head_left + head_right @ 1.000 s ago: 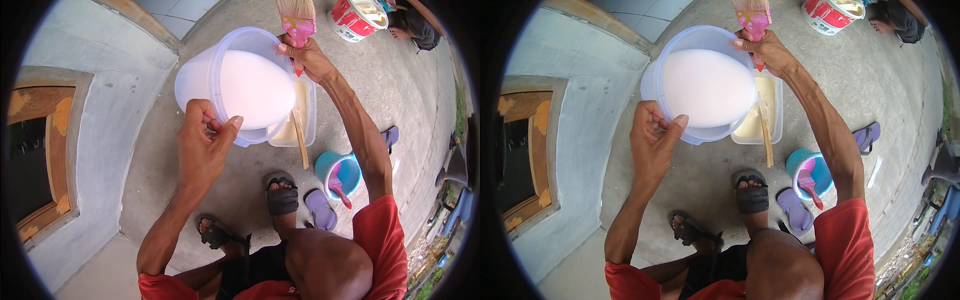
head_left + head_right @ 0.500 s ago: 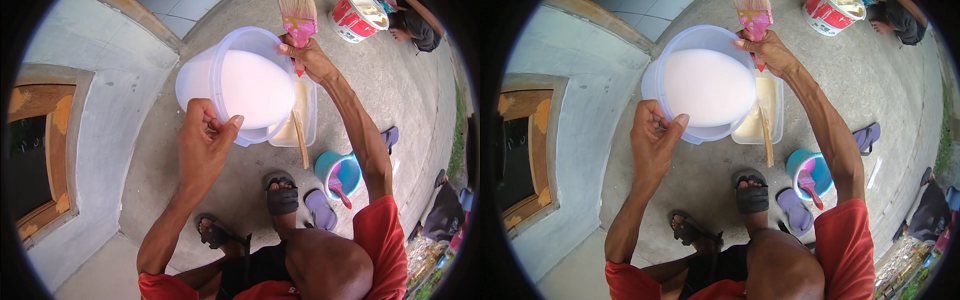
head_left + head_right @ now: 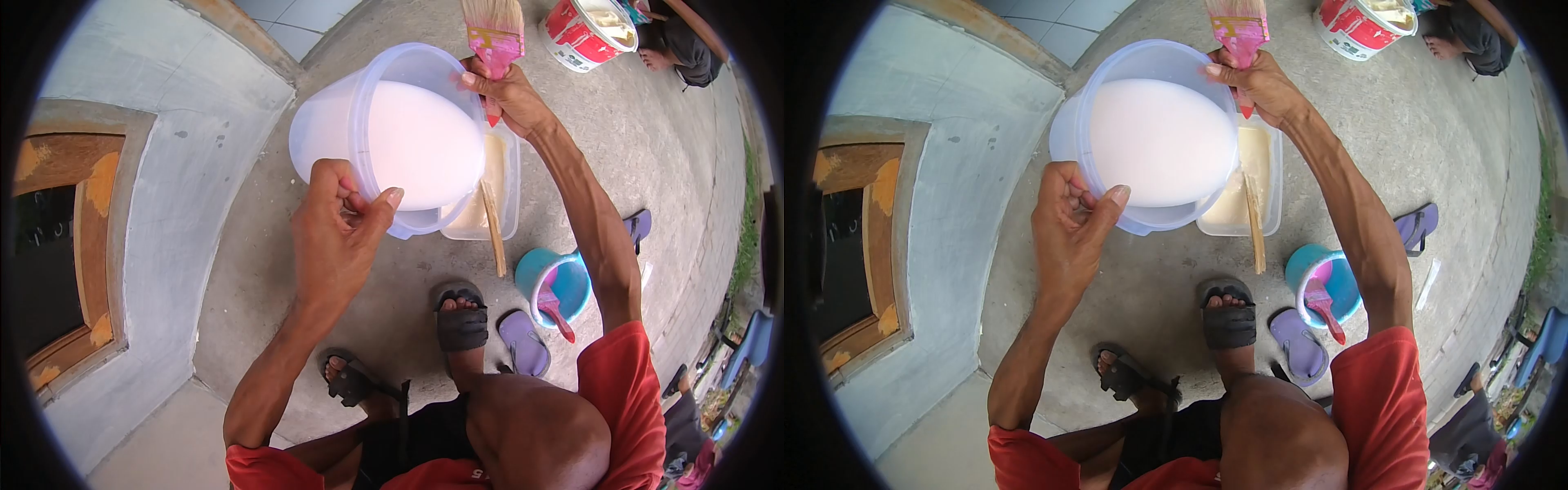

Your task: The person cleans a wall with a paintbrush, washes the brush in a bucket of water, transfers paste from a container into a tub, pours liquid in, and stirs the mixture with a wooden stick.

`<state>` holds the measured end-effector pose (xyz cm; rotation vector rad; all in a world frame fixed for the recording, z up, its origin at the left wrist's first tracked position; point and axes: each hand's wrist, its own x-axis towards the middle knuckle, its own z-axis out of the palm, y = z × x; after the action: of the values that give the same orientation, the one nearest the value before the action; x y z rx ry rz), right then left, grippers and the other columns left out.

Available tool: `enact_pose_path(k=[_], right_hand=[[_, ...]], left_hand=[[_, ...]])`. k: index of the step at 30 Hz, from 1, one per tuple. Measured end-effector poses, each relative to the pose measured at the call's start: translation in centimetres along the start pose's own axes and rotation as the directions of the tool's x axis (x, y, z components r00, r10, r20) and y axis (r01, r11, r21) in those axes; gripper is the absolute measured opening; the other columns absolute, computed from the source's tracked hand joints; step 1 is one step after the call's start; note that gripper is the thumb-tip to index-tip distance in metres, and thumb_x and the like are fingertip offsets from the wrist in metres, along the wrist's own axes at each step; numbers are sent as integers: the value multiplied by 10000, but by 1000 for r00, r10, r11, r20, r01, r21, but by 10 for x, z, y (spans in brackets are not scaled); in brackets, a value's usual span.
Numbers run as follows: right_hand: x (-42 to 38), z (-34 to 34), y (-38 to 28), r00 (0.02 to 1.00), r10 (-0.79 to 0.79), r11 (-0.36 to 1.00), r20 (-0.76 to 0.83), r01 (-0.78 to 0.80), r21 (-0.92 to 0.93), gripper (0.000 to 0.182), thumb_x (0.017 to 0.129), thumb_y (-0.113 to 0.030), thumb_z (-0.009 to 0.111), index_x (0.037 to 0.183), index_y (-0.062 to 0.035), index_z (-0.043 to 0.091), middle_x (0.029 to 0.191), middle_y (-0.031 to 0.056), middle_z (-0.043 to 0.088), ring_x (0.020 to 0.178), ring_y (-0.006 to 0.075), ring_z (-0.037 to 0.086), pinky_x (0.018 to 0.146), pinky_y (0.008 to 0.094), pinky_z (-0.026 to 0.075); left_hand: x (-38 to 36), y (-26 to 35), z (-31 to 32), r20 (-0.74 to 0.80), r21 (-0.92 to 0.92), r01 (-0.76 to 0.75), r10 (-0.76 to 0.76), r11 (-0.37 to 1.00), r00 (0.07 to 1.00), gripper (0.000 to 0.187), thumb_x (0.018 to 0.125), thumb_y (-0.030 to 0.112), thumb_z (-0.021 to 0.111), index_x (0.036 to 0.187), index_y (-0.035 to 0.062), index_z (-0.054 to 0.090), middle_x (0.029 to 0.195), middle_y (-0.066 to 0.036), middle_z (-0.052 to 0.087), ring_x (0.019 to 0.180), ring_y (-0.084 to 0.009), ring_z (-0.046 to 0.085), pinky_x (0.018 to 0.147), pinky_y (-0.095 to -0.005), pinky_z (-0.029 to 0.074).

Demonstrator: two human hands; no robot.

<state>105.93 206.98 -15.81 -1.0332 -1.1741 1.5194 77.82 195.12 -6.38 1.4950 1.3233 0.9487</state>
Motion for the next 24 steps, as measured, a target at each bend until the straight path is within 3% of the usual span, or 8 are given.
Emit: enact_pose_path(k=[12,16,19,21,24], right_hand=[[-1,5,-3,1000,7,1000,-24,-7,-15,277,932,-118,719,806,-138,474,948,25,643,1034,124,658,707,257,502],[5,11,-4,999,4,1000,-54,-4,-12,250,924,-123,729,825,-124,500,943,27,643,950,120,642,695,258,493],[19,17,-13,997,21,995,-72,-27,-96,258,908,-130,744,785,-114,516,891,29,648,847,114,615,681,285,497],[28,22,-20,998,1,992,-64,-9,-128,274,897,-131,749,743,-109,523,851,31,655,778,109,597,663,308,501],[41,32,-32,999,25,995,-42,-29,-98,309,887,-126,752,718,-132,494,842,20,647,762,111,586,686,337,505]], left_hand=[[1,-4,-4,-10,29,-17,17,999,1000,301,878,41,744,946,48,451,753,-9,482,661,-55,448,561,-229,427],[11,-14,-15,-35,-20,-59,59,998,998,294,878,51,744,944,51,457,782,-11,501,681,-56,471,574,-230,439],[17,-11,-26,-83,-133,46,-58,990,995,267,882,51,732,955,46,476,824,-23,545,715,-57,517,586,-221,451],[21,-6,-35,-68,-217,168,-187,962,980,222,911,175,712,953,104,505,885,-2,586,792,-65,540,692,-244,453],[29,-8,-49,-102,-199,238,-262,951,960,221,909,238,703,970,116,529,887,1,607,807,-78,576,691,-252,474]])
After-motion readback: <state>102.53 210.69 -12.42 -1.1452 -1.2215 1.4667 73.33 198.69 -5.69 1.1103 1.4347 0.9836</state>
